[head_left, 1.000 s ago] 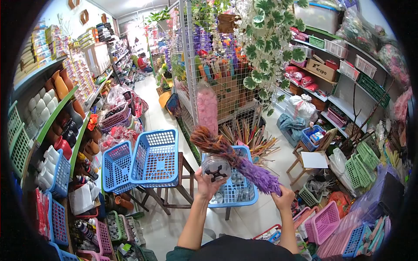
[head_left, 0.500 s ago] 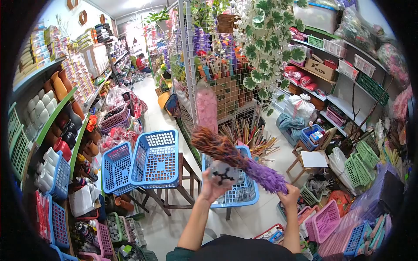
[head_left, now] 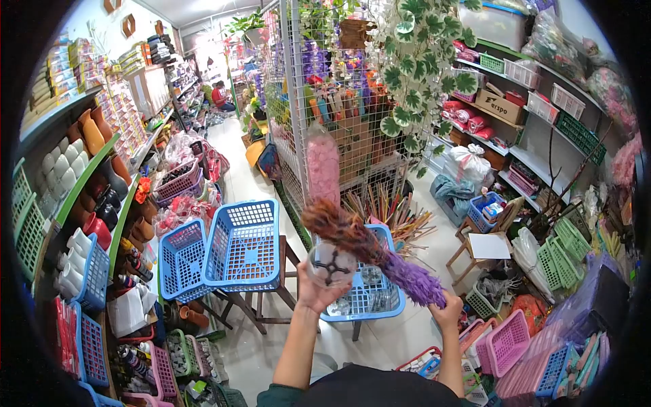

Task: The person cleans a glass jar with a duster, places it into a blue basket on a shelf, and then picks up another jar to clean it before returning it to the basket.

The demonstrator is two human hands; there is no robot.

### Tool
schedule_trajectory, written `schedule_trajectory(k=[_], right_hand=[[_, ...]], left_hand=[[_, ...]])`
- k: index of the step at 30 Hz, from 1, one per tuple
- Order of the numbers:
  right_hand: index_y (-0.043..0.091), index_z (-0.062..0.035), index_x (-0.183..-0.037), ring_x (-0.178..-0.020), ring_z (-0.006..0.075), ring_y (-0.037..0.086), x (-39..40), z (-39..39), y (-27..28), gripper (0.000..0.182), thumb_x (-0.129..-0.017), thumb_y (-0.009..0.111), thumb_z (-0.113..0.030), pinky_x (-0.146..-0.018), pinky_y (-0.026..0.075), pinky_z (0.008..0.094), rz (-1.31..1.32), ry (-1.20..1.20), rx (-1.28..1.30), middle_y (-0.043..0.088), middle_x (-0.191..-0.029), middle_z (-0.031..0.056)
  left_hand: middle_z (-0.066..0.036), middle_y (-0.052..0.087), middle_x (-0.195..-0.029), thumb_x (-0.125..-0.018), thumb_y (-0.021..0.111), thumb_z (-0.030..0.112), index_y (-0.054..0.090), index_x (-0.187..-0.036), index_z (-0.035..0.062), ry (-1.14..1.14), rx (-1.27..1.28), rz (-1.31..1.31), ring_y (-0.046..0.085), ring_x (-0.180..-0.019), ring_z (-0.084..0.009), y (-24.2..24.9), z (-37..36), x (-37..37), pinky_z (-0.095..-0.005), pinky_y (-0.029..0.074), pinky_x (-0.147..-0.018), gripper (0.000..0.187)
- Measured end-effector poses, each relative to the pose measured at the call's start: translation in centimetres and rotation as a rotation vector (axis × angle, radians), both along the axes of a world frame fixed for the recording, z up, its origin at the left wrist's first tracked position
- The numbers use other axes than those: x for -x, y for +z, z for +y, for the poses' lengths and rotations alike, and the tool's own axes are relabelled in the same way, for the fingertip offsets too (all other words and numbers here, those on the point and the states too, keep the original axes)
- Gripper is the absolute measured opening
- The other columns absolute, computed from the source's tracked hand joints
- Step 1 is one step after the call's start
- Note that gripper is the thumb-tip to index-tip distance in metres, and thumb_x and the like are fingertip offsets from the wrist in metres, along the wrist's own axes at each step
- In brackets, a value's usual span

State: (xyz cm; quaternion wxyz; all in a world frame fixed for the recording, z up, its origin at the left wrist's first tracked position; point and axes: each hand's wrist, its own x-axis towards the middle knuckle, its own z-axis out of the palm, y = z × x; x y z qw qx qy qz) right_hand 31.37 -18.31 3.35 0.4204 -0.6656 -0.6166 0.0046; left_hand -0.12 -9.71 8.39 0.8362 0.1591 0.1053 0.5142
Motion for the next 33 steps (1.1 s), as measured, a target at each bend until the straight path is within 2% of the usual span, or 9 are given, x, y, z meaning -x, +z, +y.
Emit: schedule_trajectory(k=[3,7,9,11,23,25,27,29,33], right_hand=[[0.066,-0.0072,-0.081,-0.058,0.0322,0.059,1.8,0.4,-0.3,0.026,-0.061,0.068,-0.024,-0.056,0.044,0.0383,0.062,-0.029,-0.015,0.060,-0.064,0.0140],[0.066,-0.0063,-0.081,-0.060,0.0335,0.059,2.8,-0.2,-0.8,0.026,-0.063,0.068,-0.025,-0.056,0.044,0.0389,0.158,0.041,-0.025,0.060,-0.065,0.0153],[0.066,-0.0064,-0.082,-0.058,0.0333,0.058,3.5,-0.6,-1.3,0.026,-0.064,0.068,-0.025,-0.055,0.044,0.0387,0.091,0.176,-0.176,0.059,-0.064,0.0153],[0.065,-0.0067,-0.081,-0.057,0.0325,0.058,4.4,0.0,-2.8,0.025,-0.064,0.068,-0.025,-0.055,0.044,0.0381,0.117,0.155,-0.102,0.059,-0.063,0.0150],[0.063,-0.0057,-0.080,-0.057,0.0325,0.058,7.3,1.3,-5.1,0.023,-0.063,0.068,-0.020,-0.054,0.045,0.0371,0.260,0.101,-0.005,0.059,-0.062,0.0143],[0.062,-0.0058,-0.079,-0.056,0.0324,0.058,7.6,1.4,-5.6,0.024,-0.062,0.069,-0.021,-0.054,0.044,0.0379,0.255,0.204,-0.136,0.059,-0.063,0.0144],[0.063,-0.0061,-0.081,-0.057,0.0325,0.058,7.2,1.3,-5.6,0.026,-0.062,0.070,-0.023,-0.054,0.044,0.0383,0.159,0.231,-0.096,0.060,-0.064,0.0147],[0.063,-0.0062,-0.082,-0.057,0.0323,0.058,7.5,1.5,-5.3,0.028,-0.062,0.070,-0.024,-0.054,0.044,0.0388,0.169,0.200,-0.084,0.059,-0.063,0.0144],[0.062,-0.0060,-0.079,-0.057,0.0326,0.058,7.8,1.3,-5.0,0.026,-0.062,0.070,-0.023,-0.053,0.044,0.0390,0.234,0.212,-0.072,0.058,-0.061,0.0143]], left_hand=[[-0.020,0.045,-0.128,-0.075,0.043,0.068,0.041,-0.131,0.0142,-0.076,-0.105,0.083,0.051,-0.103,-0.0361,-0.7,-0.6,-1.4,-0.0430,0.048,-0.076,0.078],[-0.014,0.038,-0.137,-0.079,0.041,0.067,0.038,-0.135,0.0143,0.065,-0.060,-0.474,0.040,-0.122,-0.0318,0.1,0.3,0.2,-0.0450,0.040,-0.095,0.076],[-0.014,0.037,-0.138,-0.081,0.041,0.066,0.040,-0.133,0.0130,0.165,-0.146,-0.271,0.040,-0.123,-0.0302,0.7,0.3,0.3,-0.0430,0.038,-0.098,0.074],[-0.015,0.047,-0.129,-0.080,0.045,0.062,0.046,-0.128,0.0106,0.047,-0.163,-0.577,0.046,-0.116,-0.0325,-0.5,0.0,-0.2,-0.0438,0.037,-0.100,0.071],[-0.010,0.043,-0.135,-0.078,0.041,0.064,0.048,-0.127,0.0172,-0.043,-0.081,-0.576,0.038,-0.121,-0.0296,-0.4,-1.1,-0.3,-0.0451,0.029,-0.098,0.068],[-0.009,0.042,-0.137,-0.081,0.037,0.062,0.048,-0.127,0.0161,0.090,-0.034,-0.295,0.039,-0.122,-0.0287,0.6,-1.4,-0.3,-0.0474,0.029,-0.100,0.066],[-0.006,0.036,-0.141,-0.084,0.032,0.060,0.040,-0.134,0.0146,0.031,-0.164,-0.877,0.035,-0.126,-0.0258,-0.9,0.0,-0.5,-0.0487,0.021,-0.107,0.068],[-0.009,0.036,-0.140,-0.083,0.034,0.060,0.039,-0.134,0.0143,0.049,-0.186,-0.486,0.035,-0.126,-0.0279,0.9,-1.2,-0.5,-0.0479,0.023,-0.107,0.069],[-0.017,0.041,-0.134,-0.081,0.041,0.063,0.043,-0.131,0.0190,0.086,0.103,-0.435,0.038,-0.121,-0.0344,0.3,-1.1,-1.2,-0.0477,0.026,-0.105,0.067]])
